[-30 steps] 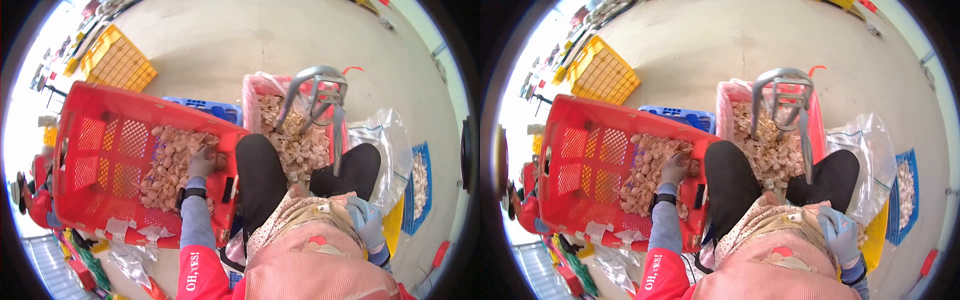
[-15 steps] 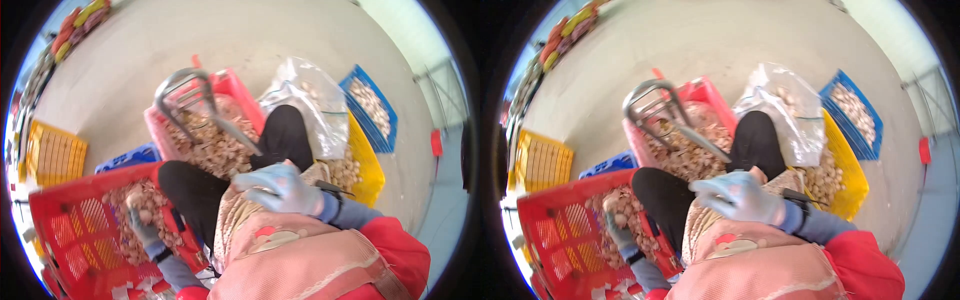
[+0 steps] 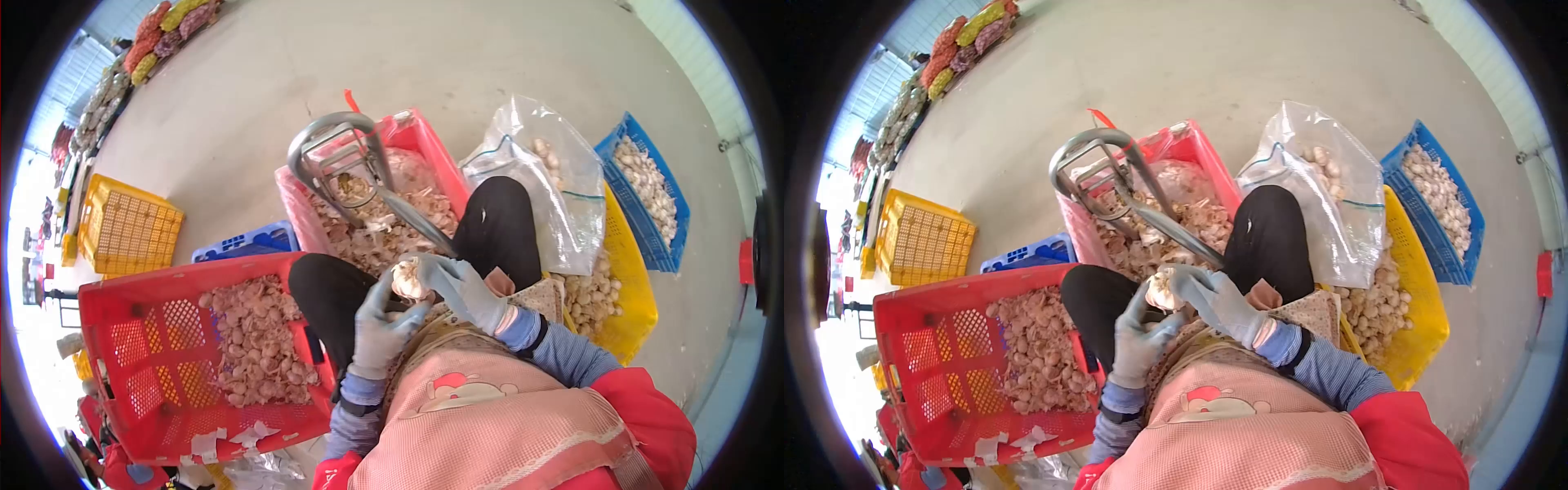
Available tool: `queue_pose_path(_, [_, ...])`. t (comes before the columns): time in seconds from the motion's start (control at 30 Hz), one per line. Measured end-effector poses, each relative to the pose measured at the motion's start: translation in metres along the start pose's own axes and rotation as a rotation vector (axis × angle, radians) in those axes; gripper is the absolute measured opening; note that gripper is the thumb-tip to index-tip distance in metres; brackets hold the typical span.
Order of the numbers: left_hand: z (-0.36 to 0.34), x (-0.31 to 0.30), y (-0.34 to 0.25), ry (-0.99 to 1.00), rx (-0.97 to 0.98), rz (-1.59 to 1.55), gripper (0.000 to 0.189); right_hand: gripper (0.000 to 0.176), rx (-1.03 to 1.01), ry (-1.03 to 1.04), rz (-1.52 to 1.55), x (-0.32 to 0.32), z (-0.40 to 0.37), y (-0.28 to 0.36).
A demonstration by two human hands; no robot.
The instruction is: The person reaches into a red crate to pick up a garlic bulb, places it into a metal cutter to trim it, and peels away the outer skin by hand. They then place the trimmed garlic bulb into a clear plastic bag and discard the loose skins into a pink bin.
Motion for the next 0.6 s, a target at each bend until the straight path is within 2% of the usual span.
queue_pose_path(0.03, [-0.001, 0.009, 0.002, 0.047, -0.062, -0.125, 0.061, 0.034, -0.083, -0.045, -0.11, -0.002, 0.0, -0.004])
queue_pose_path(0.1, [0.007, 0.006, 0.015, -0.021, 0.044, -0.07, 0.059, 0.031, -0.091, -0.015, -0.323, -0.003, 0.004, -0.004])
queue_pose_path(0.2, [0.005, 0.002, 0.014, -0.073, 0.02, -0.236, 0.059, 0.028, -0.188, 0.044, -0.593, -0.001, 0.015, 0.019])
queue_pose_path(0.27, [0.008, -0.003, 0.009, -0.059, 0.085, -0.232, 0.06, 0.026, -0.22, 0.072, -0.72, 0.004, 0.017, 0.041])
queue_pose_path(0.37, [0.013, -0.015, -0.004, -0.104, 0.097, -0.276, 0.063, 0.023, -0.327, -0.115, -0.43, -0.003, 0.022, 0.068])
queue_pose_path(0.4, [0.014, -0.017, -0.01, -0.141, 0.094, -0.324, 0.064, 0.026, -0.513, -0.196, -0.418, -0.013, 0.028, 0.074])
queue_pose_path(0.43, [0.017, -0.021, -0.014, -0.179, 0.094, -0.371, 0.064, 0.032, -0.441, -0.365, -0.244, -0.022, 0.037, 0.07])
queue_pose_path(0.47, [0.021, -0.024, -0.01, -0.192, 0.059, -0.489, 0.063, 0.035, -0.536, -0.373, -0.547, -0.02, 0.048, 0.082])
queue_pose_path(0.5, [0.027, -0.028, -0.009, -0.195, 0.045, -0.471, 0.064, 0.039, -0.627, -0.382, -0.851, -0.019, 0.059, 0.093])
queue_pose_path(0.57, [0.042, -0.032, -0.01, -0.19, 0.021, -0.446, 0.064, 0.045, -0.039, 0.028, -0.627, -0.031, 0.078, 0.002])
queue_pose_path(0.6, [0.048, -0.032, -0.018, -0.224, 0.045, -0.428, 0.064, 0.046, -0.009, 0.057, -0.399, -0.022, 0.074, 0.013])
Point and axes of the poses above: each hand's wrist, its own z-axis towards the middle knuckle, its own x-axis out of the palm, y = z × x, the point moved 5 cm from there along z, towards the middle knuckle, and after that the axes turned 2 degrees about -y, right-handed, at the moved point
